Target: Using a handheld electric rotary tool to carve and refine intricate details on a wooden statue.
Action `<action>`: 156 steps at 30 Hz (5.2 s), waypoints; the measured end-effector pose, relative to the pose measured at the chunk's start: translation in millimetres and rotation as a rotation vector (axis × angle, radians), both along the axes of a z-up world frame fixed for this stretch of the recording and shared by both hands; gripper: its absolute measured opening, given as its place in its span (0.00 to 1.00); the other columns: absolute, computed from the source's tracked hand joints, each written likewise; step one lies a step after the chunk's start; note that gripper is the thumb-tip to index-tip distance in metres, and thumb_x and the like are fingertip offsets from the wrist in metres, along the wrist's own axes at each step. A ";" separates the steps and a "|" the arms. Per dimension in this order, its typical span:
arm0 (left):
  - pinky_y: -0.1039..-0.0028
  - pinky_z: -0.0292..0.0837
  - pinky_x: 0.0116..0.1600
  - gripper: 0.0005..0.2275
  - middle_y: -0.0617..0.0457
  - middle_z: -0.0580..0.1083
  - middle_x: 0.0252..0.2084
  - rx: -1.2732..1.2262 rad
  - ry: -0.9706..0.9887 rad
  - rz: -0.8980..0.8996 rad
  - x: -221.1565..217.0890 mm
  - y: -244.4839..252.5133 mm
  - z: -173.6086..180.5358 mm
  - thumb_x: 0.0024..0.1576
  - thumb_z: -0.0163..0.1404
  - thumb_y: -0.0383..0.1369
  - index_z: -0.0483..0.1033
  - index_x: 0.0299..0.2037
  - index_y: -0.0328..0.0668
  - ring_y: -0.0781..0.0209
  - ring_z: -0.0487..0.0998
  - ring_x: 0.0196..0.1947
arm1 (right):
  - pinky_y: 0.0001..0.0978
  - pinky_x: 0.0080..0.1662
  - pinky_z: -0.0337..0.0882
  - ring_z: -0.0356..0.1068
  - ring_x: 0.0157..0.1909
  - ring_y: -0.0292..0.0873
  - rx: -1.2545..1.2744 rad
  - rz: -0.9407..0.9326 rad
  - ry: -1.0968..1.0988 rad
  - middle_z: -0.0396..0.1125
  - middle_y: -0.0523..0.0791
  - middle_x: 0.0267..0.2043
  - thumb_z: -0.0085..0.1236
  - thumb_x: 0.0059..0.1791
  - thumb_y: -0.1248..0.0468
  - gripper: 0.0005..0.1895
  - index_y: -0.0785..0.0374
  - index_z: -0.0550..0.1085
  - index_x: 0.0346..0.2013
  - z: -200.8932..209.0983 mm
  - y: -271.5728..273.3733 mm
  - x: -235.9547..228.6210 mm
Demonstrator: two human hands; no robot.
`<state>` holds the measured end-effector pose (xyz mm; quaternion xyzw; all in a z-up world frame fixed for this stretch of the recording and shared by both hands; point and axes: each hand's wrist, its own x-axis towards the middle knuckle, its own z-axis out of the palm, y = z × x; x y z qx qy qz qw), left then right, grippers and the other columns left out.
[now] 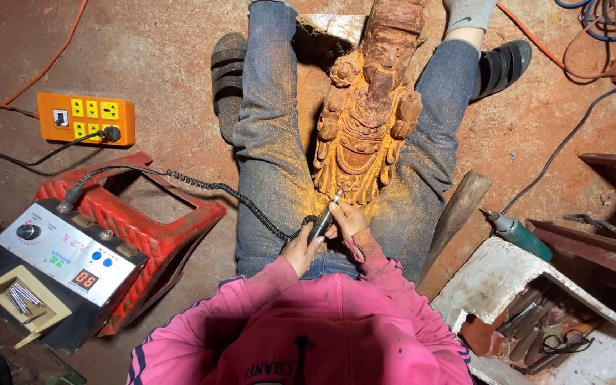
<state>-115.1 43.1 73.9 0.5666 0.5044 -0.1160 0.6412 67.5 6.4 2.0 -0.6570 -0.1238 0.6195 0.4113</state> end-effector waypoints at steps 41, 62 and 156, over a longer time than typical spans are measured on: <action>0.51 0.74 0.55 0.28 0.39 0.79 0.45 0.116 0.296 -0.392 -23.9 58.5 26.4 0.60 0.29 0.63 0.58 0.65 0.63 0.39 0.81 0.49 | 0.29 0.28 0.76 0.75 0.19 0.41 -0.105 0.058 0.162 0.70 0.54 0.15 0.57 0.53 0.49 0.19 0.62 0.75 0.30 29.8 29.0 -13.4; 0.55 0.74 0.55 0.19 0.48 0.79 0.46 0.153 0.399 -0.582 -14.8 95.1 18.6 0.61 0.35 0.59 0.61 0.56 0.67 0.44 0.81 0.50 | 0.39 0.29 0.82 0.78 0.25 0.49 -0.031 -0.220 0.316 0.75 0.60 0.44 0.57 0.54 0.54 0.22 0.74 0.74 0.49 -13.4 12.0 -18.7; 0.52 0.76 0.52 0.22 0.43 0.79 0.47 0.183 0.307 -0.302 -11.3 29.6 27.6 0.63 0.32 0.58 0.59 0.62 0.65 0.41 0.82 0.48 | 0.37 0.28 0.80 0.78 0.25 0.48 -0.020 -0.045 0.169 0.75 0.58 0.32 0.58 0.54 0.53 0.20 0.70 0.76 0.32 -9.8 8.0 -10.7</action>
